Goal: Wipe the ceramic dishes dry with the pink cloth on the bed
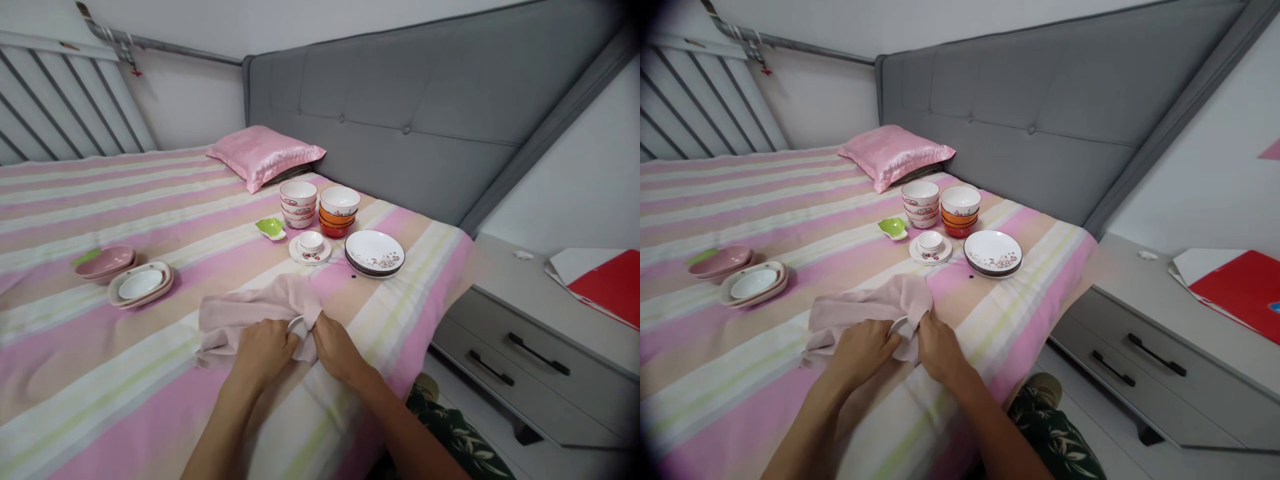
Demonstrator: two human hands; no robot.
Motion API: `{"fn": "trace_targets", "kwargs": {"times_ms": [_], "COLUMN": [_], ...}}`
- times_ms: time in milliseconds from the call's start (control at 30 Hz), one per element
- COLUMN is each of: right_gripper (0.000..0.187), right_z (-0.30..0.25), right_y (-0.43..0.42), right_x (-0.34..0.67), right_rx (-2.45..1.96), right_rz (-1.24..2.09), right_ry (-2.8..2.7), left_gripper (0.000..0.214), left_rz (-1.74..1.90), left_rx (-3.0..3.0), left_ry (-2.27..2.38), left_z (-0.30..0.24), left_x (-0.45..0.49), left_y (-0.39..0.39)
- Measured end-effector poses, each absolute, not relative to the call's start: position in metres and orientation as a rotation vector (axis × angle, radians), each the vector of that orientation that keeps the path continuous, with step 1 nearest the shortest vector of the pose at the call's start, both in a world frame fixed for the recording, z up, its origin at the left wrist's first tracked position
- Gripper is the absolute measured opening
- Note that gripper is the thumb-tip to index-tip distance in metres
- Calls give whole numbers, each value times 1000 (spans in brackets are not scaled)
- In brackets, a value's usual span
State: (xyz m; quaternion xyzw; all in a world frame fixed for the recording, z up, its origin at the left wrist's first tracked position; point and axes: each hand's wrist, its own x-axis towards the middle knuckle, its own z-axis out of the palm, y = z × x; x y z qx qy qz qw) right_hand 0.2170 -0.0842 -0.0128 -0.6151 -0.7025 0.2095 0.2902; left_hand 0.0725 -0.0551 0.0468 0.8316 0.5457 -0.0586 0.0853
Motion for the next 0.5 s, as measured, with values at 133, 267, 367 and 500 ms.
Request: {"fn": "trace_targets", "kwargs": {"times_ms": [133, 267, 367, 500], "right_gripper": [24, 20, 23, 26], "right_z": [-17, -21, -21, -18], "right_y": [-79, -77, -78, -81], "right_x": [217, 217, 218, 219], "right_rx": [-1580, -1595, -1602, -1623], "right_rz": [639, 657, 658, 621], "right_ry": [-1515, -1356, -1392, -1601], "left_gripper": [37, 37, 36, 35], "left_rz": [10, 56, 30, -39], "left_rx": [2345, 2311, 2355, 2393], "left_ry": [1751, 1687, 1573, 1434], "left_z": [46, 43, 42, 44], "left_x": [84, 93, 91, 78], "left_y": [-58, -63, -63, -58]}}
